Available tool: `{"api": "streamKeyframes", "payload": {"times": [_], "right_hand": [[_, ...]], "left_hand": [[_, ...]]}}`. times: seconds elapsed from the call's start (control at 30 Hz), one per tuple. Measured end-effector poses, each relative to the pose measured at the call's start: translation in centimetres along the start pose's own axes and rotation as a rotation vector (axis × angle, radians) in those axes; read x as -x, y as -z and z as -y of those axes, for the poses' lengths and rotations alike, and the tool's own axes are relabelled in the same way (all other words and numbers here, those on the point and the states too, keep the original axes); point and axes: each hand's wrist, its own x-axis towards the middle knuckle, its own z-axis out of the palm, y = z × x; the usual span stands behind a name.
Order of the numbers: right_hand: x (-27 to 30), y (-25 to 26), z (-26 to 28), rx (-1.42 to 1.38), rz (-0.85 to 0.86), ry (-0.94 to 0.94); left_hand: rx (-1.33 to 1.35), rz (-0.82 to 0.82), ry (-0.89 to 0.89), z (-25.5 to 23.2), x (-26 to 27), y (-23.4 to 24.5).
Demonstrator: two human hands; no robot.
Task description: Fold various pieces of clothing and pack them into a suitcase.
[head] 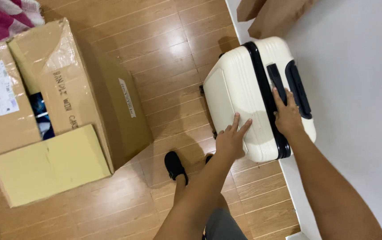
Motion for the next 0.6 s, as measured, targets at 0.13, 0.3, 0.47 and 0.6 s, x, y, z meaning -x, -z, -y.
{"api": "streamKeyframes", "payload": {"times": [0.13, 0.3, 0.47, 0.6], "right_hand": [[-0.2, -0.4, -2.2, -0.068, -0.007, 0.090], [2.0, 0.2, 0.3, 0.045, -0.098, 0.175], [8.9, -1.9, 7.5, -0.230, -0.085, 0.298], [13.1, -0.8, 15.4, -0.397, 0.003, 0.583]], "left_hand": [[0.256, -0.041, 0.048, 0.9, 0.8, -0.4], [0.743, -0.417, 0.052, 4.7, 6.9, -2.8], [1.062, -0.624, 0.214, 13.4, 17.8, -5.1], [0.849, -0.932, 0.328, 17.6, 28.8, -1.5]]}}
